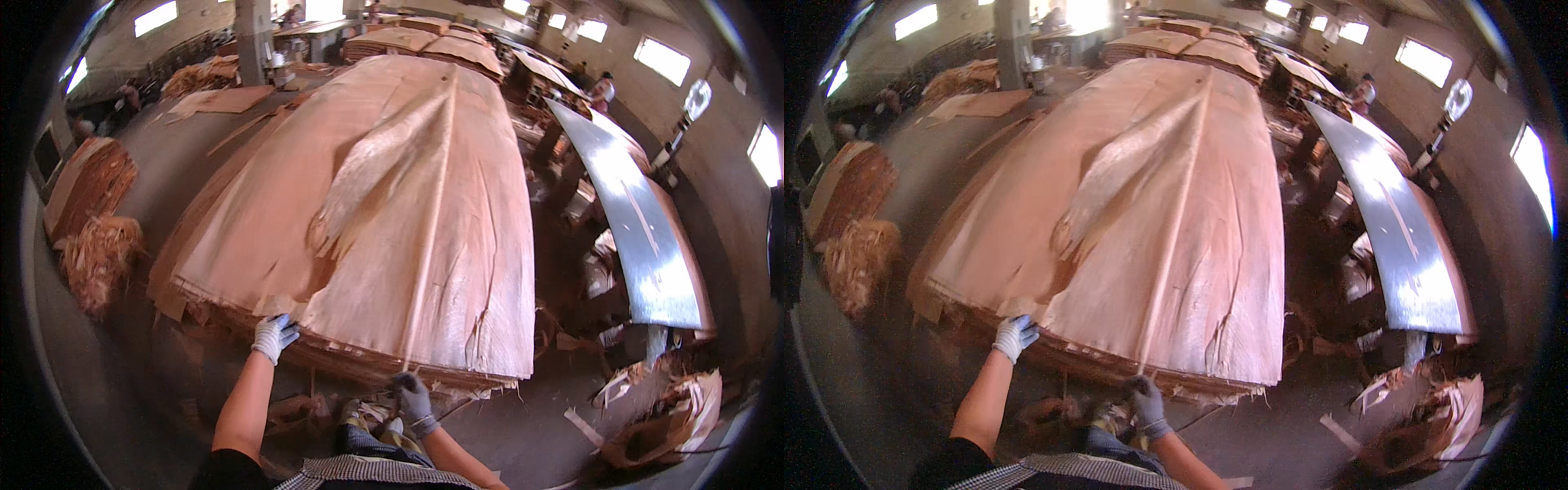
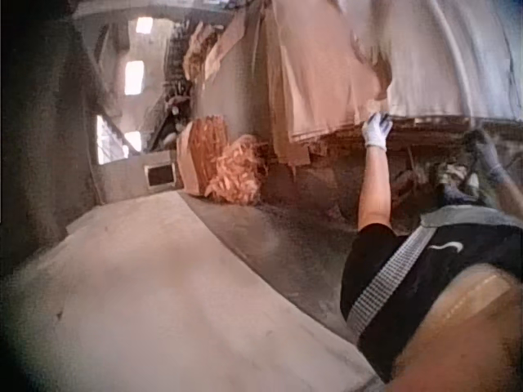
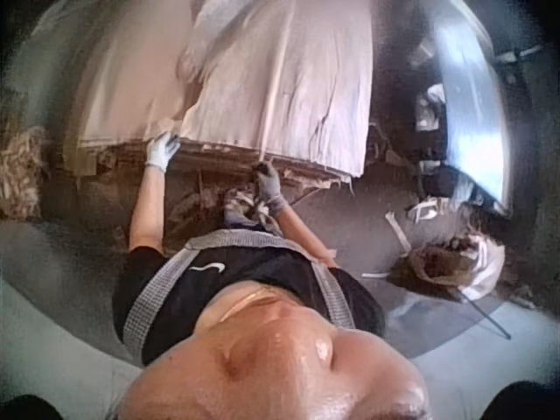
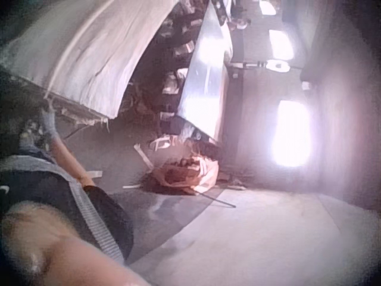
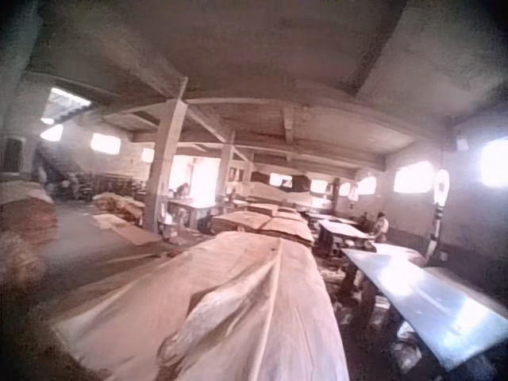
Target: The person sorts through wood veneer sheets, measuring them with a tape measure, trimming off thin strips by hand or with a blade, and moving the sheets between different stacks.
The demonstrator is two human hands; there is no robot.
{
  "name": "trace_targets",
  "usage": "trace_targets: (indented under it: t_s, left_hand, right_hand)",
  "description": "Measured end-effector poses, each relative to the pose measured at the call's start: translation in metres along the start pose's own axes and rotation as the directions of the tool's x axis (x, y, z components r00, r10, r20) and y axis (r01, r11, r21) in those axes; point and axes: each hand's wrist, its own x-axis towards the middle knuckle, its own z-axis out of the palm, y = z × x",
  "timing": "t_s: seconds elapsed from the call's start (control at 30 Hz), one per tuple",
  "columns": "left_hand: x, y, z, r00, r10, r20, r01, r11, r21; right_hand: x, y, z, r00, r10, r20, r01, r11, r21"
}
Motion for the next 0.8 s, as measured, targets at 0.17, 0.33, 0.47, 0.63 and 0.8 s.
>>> trace_targets:
  t_s: [0.17, 0.33, 0.47, 0.63, 0.8]
  left_hand:
    - [-0.019, 0.005, 0.005, 0.977, -0.115, 0.179, 0.112, 0.993, 0.026]
    - [-0.036, -0.011, -0.038, 0.757, -0.129, 0.641, -0.457, 0.597, 0.659]
    - [-0.050, 0.022, -0.046, 0.470, -0.416, 0.778, 0.398, 0.887, 0.234]
    - [-0.022, 0.064, -0.057, 0.941, 0.040, 0.336, 0.159, 0.825, -0.543]
    - [-0.012, 0.071, -0.059, 0.921, 0.254, 0.296, -0.067, 0.851, -0.521]
  right_hand:
    - [0.038, -0.038, -0.013, 0.956, 0.136, -0.260, -0.064, 0.961, 0.269]
    - [0.058, -0.139, 0.033, 0.931, 0.333, -0.153, -0.295, 0.929, 0.225]
    - [0.051, -0.216, 0.048, 0.945, 0.255, -0.207, -0.219, 0.959, 0.180]
    - [0.036, -0.157, -0.065, 0.816, 0.443, -0.371, -0.377, 0.895, 0.239]
    - [0.024, -0.171, -0.106, 0.791, 0.337, -0.510, -0.295, 0.941, 0.163]
